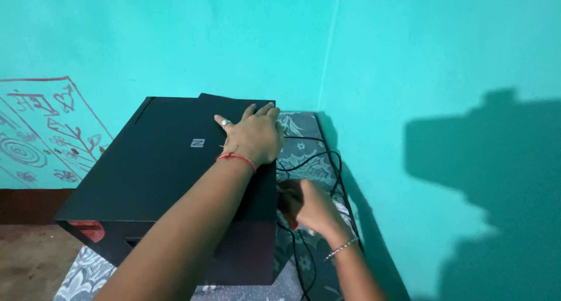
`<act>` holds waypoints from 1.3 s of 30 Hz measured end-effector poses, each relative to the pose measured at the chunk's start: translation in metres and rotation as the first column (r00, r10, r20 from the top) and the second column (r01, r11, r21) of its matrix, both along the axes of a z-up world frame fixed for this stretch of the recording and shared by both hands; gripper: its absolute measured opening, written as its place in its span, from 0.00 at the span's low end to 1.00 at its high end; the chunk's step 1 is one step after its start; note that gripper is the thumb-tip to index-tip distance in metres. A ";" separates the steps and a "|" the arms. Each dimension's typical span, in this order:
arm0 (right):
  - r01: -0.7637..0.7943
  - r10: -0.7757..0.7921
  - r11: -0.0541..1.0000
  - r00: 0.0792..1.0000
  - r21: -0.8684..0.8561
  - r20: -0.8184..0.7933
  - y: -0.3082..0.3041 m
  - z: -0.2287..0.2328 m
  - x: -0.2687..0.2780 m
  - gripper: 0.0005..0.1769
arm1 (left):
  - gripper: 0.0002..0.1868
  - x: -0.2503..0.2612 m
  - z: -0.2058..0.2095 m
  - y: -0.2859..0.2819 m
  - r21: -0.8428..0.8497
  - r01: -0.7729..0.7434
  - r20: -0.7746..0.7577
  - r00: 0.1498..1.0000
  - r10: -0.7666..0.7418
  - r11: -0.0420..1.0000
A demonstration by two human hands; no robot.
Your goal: The person wipes the exterior of a black computer tower with a multicolored cloth, then moves to a smaller black box and wipes it as well. The person also handles and wipes a black cable connected to the tower.
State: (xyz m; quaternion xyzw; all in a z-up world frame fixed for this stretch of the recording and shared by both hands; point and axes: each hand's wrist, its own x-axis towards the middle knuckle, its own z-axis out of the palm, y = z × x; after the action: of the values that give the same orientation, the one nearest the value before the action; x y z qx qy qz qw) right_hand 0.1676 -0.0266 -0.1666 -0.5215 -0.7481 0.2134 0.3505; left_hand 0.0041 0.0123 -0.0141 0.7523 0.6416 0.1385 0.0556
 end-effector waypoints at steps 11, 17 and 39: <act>-0.087 0.074 0.996 0.840 0.001 -0.537 -0.032 -0.013 -0.028 0.22 | 0.28 -0.001 0.002 -0.003 0.014 0.026 -0.024 0.999 -0.026 1.000; 0.110 -0.162 0.983 0.904 -0.149 -0.396 -0.040 -0.022 -0.018 0.19 | 0.28 0.000 0.001 0.000 0.002 0.017 -0.029 0.999 -0.017 1.000; 0.211 -0.367 0.925 0.706 -0.316 -0.605 -0.001 -0.089 -0.039 0.18 | 0.28 0.001 0.001 0.001 -0.004 0.009 -0.040 0.999 -0.009 1.000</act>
State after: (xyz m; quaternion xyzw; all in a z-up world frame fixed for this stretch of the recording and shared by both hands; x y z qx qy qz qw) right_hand 0.1287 -0.0279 -0.2560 -0.5608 -0.4574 0.4064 0.5578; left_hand 0.0048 0.0134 -0.0131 0.7578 0.6394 0.1218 0.0448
